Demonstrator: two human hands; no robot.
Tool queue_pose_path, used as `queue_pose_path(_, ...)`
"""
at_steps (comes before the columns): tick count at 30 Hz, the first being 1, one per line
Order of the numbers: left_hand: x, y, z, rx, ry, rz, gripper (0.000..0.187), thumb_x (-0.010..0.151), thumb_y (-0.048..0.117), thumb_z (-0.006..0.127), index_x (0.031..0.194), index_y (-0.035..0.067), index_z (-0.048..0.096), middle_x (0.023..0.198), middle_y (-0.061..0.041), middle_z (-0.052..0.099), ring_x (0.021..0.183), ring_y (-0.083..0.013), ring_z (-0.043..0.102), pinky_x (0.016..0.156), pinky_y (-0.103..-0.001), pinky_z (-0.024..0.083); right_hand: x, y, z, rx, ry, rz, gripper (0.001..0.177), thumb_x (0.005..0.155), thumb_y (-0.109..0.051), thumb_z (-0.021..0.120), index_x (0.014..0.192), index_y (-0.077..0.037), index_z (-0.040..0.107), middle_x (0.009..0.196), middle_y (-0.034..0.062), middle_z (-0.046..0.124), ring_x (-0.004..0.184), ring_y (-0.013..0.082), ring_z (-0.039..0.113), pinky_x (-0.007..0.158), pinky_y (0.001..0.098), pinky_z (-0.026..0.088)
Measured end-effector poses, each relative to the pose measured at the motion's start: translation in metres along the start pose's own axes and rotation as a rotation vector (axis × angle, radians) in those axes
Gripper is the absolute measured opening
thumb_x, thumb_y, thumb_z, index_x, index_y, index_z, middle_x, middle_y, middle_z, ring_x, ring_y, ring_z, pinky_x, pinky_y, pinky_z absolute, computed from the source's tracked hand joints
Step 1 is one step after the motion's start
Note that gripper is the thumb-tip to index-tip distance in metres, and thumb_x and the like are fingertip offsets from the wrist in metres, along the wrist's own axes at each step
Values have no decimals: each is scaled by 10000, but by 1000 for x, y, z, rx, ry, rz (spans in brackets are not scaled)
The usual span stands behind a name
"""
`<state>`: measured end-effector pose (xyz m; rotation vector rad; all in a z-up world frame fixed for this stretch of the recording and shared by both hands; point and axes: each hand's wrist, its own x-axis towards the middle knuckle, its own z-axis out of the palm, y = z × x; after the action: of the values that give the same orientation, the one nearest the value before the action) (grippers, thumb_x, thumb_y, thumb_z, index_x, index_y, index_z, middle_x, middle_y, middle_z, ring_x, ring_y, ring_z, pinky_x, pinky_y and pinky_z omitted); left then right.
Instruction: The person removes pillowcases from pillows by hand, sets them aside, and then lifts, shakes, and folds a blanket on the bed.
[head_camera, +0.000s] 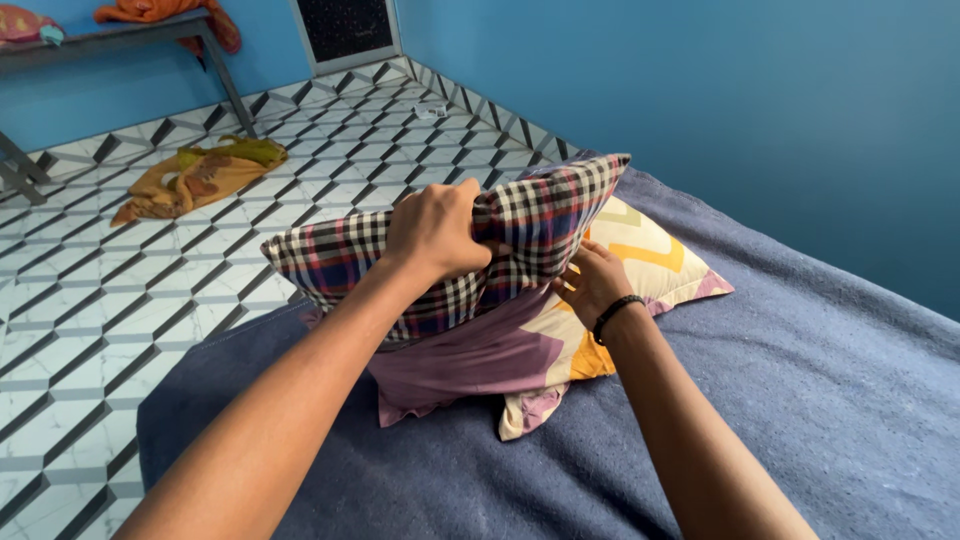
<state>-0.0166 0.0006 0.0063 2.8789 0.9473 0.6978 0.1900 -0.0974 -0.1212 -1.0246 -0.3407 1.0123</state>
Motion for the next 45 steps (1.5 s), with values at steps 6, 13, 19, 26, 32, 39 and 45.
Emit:
queue_pose_path(6, -7, 4, -4, -32, -9, -2, 312, 571, 126, 787, 760, 100, 539, 577, -41, 595, 460, -172, 562, 400, -318, 463, 25, 15, -18, -21, 170, -68, 257, 939, -121, 711, 1162, -16, 639, 879, 33, 682, 704, 129, 640, 642, 246, 531)
queue_pose_path(13, -14, 1, -12, -48, 2, 32, 353, 624, 214, 850, 748, 91, 544, 562, -50, 612, 454, -183, 581, 405, -328, 465, 39, 29, -29, -241, 365, -75, 249, 879, -100, 670, 1103, -1, 714, 831, 26, 676, 589, 101, 620, 493, 235, 457)
queue_pose_path(19, -16, -7, -13, -69, 23, 28, 311, 606, 192, 827, 698, 98, 545, 526, -39, 601, 447, -172, 583, 421, -322, 478, 12, 19, -3, -198, 342, -181, 156, 872, -190, 747, 947, -114, 634, 770, 35, 666, 549, 107, 618, 486, 239, 494)
queue_pose_path(26, -19, -17, -15, -53, 4, 69, 243, 565, 116, 756, 726, 104, 575, 565, -41, 623, 492, -171, 619, 451, -300, 509, -8, -1, 19, -703, 492, -287, 216, 830, -258, 691, 801, -53, 756, 632, 61, 718, 543, 119, 690, 563, 263, 524)
queue_pose_path(32, -16, -30, -20, -102, 2, 10, 192, 597, 115, 710, 738, 99, 581, 565, -48, 628, 486, -192, 604, 431, -325, 443, -4, 9, 6, -875, 646, -472, 306, 750, -326, 749, 641, -41, 738, 589, 125, 689, 573, 224, 691, 660, 329, 552)
queue_pose_path(39, -11, -52, -22, -125, 111, -176, 131, 629, 119, 695, 669, 100, 572, 509, -45, 574, 455, -213, 547, 413, -375, 343, 18, 76, -66, -949, 866, -522, 328, 662, -349, 764, 677, -22, 743, 684, 209, 695, 669, 351, 702, 726, 407, 555)
queue_pose_path(45, -11, -58, -31, -129, 92, -307, 260, 695, 224, 786, 658, 48, 598, 522, -68, 597, 484, -234, 573, 446, -399, 362, 7, 120, -108, -1088, 910, -183, 313, 693, -351, 769, 752, -44, 783, 793, 232, 714, 778, 407, 709, 779, 458, 561)
